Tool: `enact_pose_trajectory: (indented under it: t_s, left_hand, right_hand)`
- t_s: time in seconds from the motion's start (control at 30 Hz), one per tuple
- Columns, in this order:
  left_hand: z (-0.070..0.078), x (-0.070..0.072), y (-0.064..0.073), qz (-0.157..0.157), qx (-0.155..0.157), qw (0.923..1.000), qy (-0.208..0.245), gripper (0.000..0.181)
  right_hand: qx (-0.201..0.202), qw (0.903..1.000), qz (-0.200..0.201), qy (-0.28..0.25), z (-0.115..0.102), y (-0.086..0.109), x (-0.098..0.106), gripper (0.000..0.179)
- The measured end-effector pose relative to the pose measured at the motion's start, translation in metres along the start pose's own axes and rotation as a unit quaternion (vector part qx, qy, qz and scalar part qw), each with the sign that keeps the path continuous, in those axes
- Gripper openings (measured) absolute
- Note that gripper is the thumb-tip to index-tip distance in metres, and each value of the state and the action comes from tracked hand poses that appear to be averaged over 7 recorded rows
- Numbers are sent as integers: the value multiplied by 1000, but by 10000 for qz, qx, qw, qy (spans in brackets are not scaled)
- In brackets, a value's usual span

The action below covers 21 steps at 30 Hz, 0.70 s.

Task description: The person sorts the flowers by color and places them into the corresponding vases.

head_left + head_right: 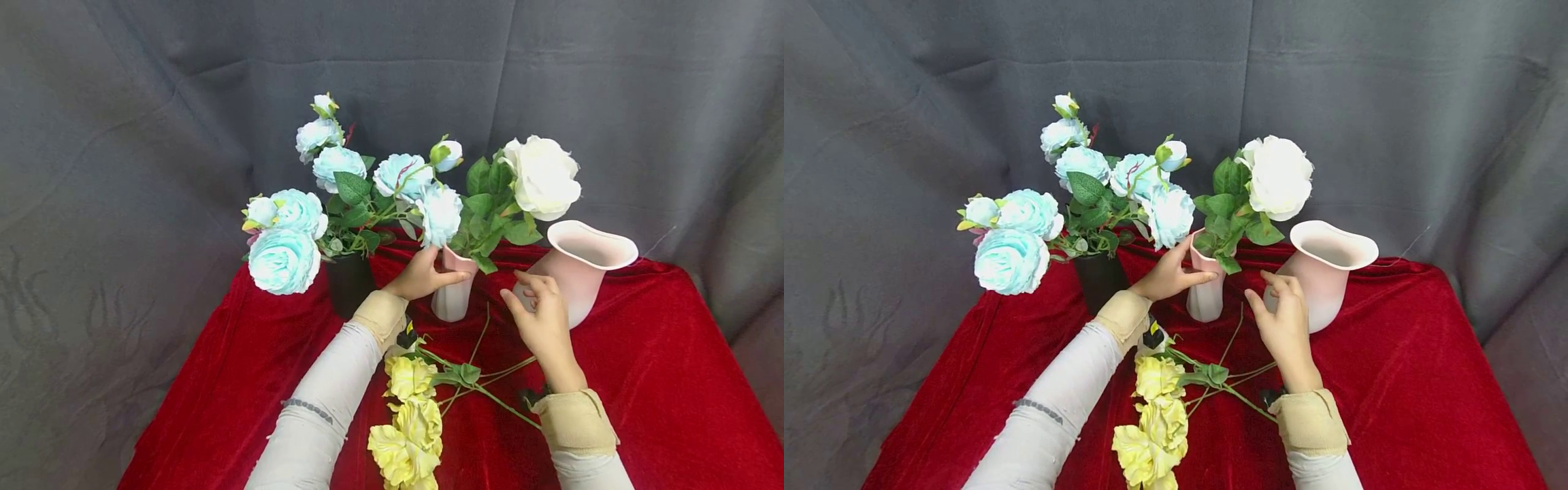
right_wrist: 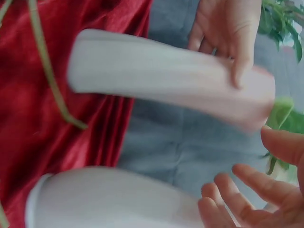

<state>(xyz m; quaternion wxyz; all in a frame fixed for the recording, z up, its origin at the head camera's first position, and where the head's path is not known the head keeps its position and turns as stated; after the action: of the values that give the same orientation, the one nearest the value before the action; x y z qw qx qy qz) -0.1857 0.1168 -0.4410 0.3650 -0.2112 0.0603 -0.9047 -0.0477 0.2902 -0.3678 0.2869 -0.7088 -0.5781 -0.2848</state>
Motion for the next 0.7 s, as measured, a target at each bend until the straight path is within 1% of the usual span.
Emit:
enact_pose_trajectory:
  t_s: [0.07, 0.17, 0.23, 0.3, 0.33, 0.4, 0.47, 0.53, 0.57, 0.6, 0.67, 0.7]
  left_hand:
    - [0, 0, 0, 1, -18, 10000, 14, 31]
    - [0, 0, 0, 30, -31, 10000, -18, 32]
    - [0, 0, 0, 39, -7, 10000, -28, 32]
    - [0, 0, 0, 54, 45, 10000, -28, 33]
    - [0, 1, 0, 58, 78, 10000, -10, 34]
    - [-1, 1, 0, 50, 131, 9999, 6, 34]
    - [-1, 1, -1, 28, 150, 9999, 38, 34]
    - [-1, 1, -1, 16, 140, 9999, 38, 34]
    - [-1, 0, -1, 12, 121, 9999, 31, 34]
    - [-1, 0, -2, 18, 100, 9999, 21, 34]
    - [-1, -1, -2, 32, 71, 10000, 7, 33]
    - [-1, -1, -1, 39, 53, 10000, -1, 33]
  right_hand:
    - [-211, 9997, -65, 62, 8, 7, 3, 38]
    - [-383, 9987, -264, 222, 19, 20, 6, 32]
    - [-414, 9971, -512, 372, 25, 28, 7, 25]
    - [-420, 9936, -915, 522, 31, 37, 4, 16]
    - [-408, 9905, -1188, 564, 33, 42, 2, 12]
    - [-404, 9800, -1866, 568, 37, 51, -4, 7]
    - [-324, 9648, -2556, 523, 41, 61, -13, 7]
    - [-231, 9500, -3087, 417, 43, 69, -22, 6]
    - [-170, 9443, -3261, 399, 45, 72, -27, 5]
    - [-136, 9408, -3361, 420, 46, 76, -31, 5]
    - [-129, 9378, -3436, 487, 47, 80, -39, 5]
    - [-160, 9381, -3421, 526, 47, 81, -42, 7]
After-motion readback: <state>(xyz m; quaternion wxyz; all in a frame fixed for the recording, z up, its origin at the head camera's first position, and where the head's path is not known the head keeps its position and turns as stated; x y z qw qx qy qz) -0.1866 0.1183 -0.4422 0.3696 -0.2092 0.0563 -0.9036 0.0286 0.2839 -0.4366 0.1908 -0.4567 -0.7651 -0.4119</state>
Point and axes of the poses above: each hand's wrist, its own y-axis away from the middle knuckle, its own x-axis out of the back of the hand, z = x × y, the point moved 1 cm from there along -y, towards the middle knuckle, and after that the axes turned 11 degrees about -z, right-handed, at the moved point
